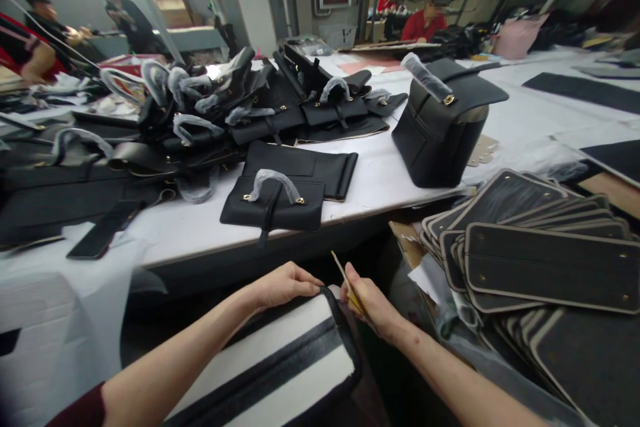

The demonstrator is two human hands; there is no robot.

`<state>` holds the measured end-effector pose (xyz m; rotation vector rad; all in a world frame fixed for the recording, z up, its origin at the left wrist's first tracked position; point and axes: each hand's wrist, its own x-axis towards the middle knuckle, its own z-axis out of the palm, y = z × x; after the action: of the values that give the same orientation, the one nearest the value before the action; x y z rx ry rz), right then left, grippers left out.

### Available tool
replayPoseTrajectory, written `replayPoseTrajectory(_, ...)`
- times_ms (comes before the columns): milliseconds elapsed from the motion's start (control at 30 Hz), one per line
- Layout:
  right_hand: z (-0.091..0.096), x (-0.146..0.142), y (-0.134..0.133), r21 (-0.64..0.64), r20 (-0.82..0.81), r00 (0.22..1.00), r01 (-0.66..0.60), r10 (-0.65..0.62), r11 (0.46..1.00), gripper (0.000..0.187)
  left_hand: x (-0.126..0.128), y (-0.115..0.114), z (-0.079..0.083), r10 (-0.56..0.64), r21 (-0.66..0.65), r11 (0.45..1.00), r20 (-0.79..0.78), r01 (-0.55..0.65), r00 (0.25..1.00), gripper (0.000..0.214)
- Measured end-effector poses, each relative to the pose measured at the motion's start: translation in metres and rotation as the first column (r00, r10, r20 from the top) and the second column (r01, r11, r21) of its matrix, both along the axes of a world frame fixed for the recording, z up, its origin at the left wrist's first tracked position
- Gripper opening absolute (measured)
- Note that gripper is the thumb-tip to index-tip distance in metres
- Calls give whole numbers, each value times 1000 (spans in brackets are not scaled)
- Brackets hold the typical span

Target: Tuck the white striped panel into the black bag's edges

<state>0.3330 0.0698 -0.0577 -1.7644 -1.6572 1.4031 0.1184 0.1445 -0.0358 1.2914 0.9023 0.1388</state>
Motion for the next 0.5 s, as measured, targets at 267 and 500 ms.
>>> replayPoseTrajectory(267, 1, -10, 24, 197, 234, 969, -128, 80, 972, 55, 7, -6, 1, -65, 253, 960, -204, 117, 977, 28)
replayPoseTrajectory(500, 7, 6, 47, 516, 788, 580, -805, 207, 293, 64, -44, -21, 29, 121, 298, 954, -290, -31, 949, 40)
